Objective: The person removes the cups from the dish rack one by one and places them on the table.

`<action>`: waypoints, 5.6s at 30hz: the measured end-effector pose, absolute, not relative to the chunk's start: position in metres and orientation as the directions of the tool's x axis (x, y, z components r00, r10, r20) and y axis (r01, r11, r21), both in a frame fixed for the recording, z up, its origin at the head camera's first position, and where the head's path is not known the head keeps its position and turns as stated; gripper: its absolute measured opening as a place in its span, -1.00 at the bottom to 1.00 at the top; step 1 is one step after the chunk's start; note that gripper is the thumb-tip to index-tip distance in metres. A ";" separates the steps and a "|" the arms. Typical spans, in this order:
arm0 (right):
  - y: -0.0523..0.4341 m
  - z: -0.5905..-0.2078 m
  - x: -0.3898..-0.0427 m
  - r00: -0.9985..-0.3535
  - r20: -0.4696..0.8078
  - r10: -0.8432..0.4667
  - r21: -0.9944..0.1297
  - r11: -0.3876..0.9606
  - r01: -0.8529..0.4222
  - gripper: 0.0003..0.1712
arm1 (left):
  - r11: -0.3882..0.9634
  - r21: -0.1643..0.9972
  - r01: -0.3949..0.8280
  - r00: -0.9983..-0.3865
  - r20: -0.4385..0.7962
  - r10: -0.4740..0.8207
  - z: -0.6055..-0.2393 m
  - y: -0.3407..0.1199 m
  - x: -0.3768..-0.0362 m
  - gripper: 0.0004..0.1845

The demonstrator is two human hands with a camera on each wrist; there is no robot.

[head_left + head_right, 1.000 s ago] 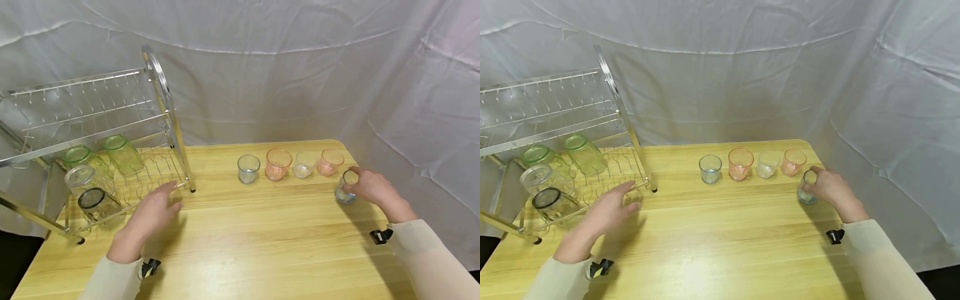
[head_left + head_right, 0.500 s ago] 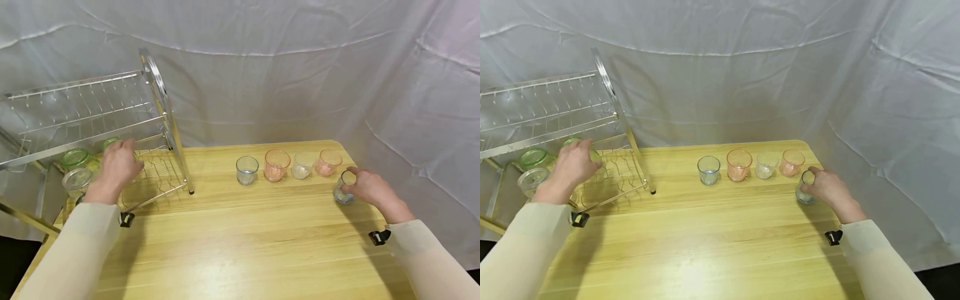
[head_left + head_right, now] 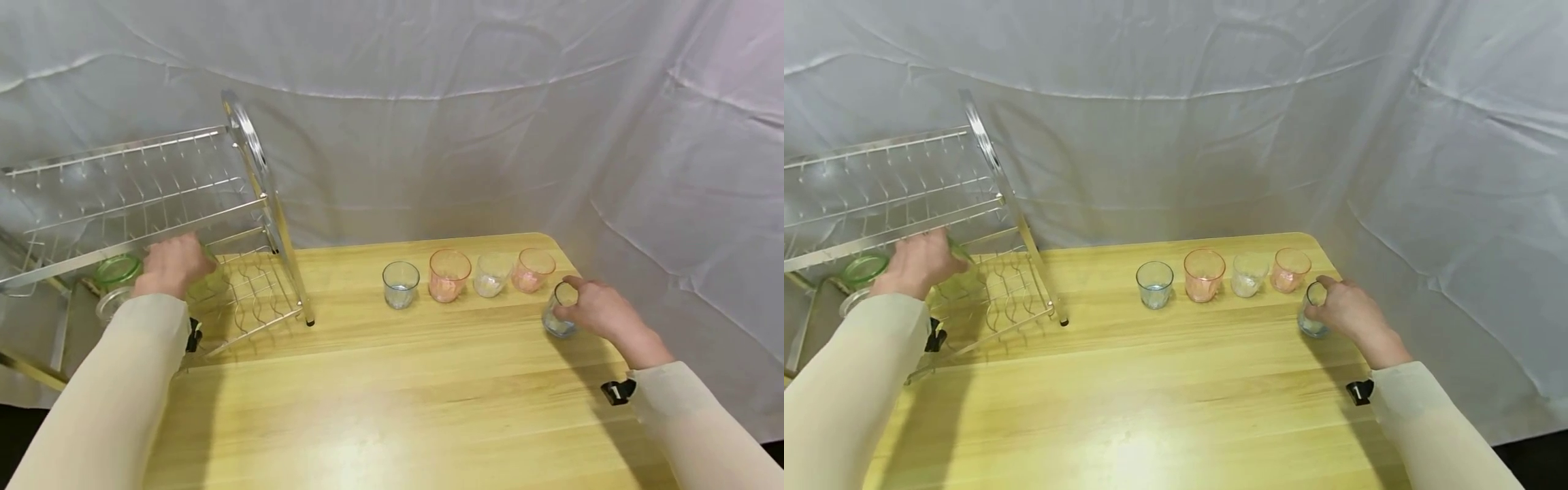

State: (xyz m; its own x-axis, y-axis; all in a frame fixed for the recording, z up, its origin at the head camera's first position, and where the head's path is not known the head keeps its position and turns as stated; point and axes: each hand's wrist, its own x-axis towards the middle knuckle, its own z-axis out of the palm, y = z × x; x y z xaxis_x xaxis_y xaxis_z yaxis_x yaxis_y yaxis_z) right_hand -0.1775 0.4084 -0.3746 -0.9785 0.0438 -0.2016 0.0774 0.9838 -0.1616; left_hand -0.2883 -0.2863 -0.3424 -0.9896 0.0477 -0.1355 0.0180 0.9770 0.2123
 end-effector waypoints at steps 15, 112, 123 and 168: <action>0.407 -0.379 -0.177 -0.982 -0.180 0.050 -0.151 0.986 0.077 -0.02 | 0.993 0.102 0.065 -0.988 -0.135 0.079 -0.351 -0.292 -0.301 -0.41; 0.398 -0.374 -0.163 -0.990 -0.094 0.109 -0.203 0.971 0.127 0.30 | 0.932 0.357 0.063 -0.931 -0.316 0.184 -0.298 -0.213 -0.186 0.07; 0.376 -0.376 -0.156 -0.981 0.195 -0.003 -0.152 0.988 -0.033 0.05 | 0.854 0.503 0.133 -0.923 -0.252 0.292 -0.320 -0.199 -0.175 -0.03; 0.194 -0.429 -0.151 -0.883 -0.059 -0.466 -0.947 0.306 -0.098 0.14 | 0.542 0.835 0.088 -0.907 -0.158 0.390 -0.412 -0.091 -0.157 -0.12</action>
State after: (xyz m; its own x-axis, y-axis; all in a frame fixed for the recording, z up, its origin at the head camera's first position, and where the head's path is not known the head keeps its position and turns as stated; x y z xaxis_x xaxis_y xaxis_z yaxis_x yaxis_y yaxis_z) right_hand -0.1509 0.1944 -0.4292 -0.8827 -0.4662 -0.0591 -0.0982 0.3060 -0.9470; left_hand -0.1566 -0.0914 -0.4120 -0.9070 0.3903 -0.1583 0.0876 0.5425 0.8355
